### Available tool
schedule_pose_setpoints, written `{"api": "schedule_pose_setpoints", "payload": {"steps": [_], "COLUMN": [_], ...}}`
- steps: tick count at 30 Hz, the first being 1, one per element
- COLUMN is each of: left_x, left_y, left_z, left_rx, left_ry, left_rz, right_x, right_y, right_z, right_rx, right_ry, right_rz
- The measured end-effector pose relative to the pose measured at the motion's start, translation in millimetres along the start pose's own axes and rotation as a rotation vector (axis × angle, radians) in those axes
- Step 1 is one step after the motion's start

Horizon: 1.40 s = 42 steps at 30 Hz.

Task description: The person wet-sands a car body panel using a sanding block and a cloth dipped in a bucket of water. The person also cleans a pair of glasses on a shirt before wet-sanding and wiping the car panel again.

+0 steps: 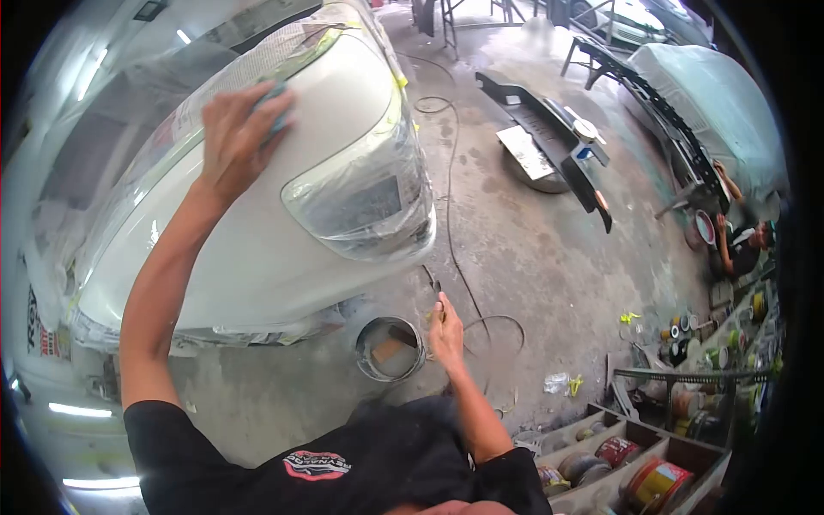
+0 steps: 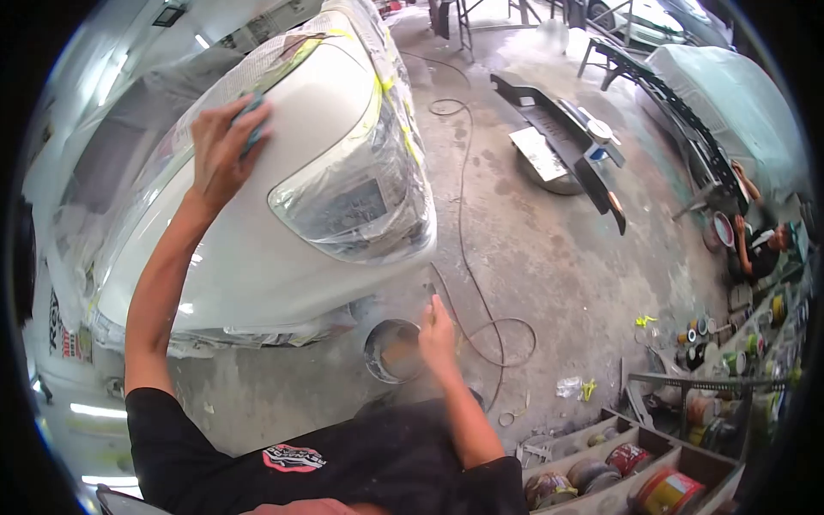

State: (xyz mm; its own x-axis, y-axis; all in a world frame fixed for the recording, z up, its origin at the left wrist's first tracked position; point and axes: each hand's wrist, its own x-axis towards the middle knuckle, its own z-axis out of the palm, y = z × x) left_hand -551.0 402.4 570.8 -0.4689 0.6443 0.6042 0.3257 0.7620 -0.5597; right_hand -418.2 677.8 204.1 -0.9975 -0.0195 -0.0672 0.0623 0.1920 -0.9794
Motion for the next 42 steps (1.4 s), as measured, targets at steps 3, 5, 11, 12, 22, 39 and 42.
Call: {"api": "schedule_pose_setpoints", "payload": {"steps": [3,5,11,12,22,39,42], "left_x": [48,72,127,123,-70,-236,-239], "left_y": [5,2,16,13,-37,-108,-106], "left_z": [13,25,65,62,-28,-54,-57], "left_rx": [0.032,0.045,0.318,0.232,-0.211,0.112,0.123], "left_ry": [-0.021,-0.047,-0.146,-0.157,-0.025,0.319,0.306], "left_rz": [0.116,0.164,0.162,0.195,0.199,-0.366,-0.381], "right_x": [15,17,6,3,55,98,93], "right_y": [-2,-6,-28,-30,-205,-302,-321], "right_z": [4,9,42,53,54,156,183], "right_rx": [0.02,0.054,0.194,0.212,0.259,-0.546,-0.506], "right_ry": [-0.032,-0.023,0.071,0.15,0.399,0.675,0.728], "right_rz": [0.019,0.058,0.17,0.128,-0.581,-0.91,-0.794]}}
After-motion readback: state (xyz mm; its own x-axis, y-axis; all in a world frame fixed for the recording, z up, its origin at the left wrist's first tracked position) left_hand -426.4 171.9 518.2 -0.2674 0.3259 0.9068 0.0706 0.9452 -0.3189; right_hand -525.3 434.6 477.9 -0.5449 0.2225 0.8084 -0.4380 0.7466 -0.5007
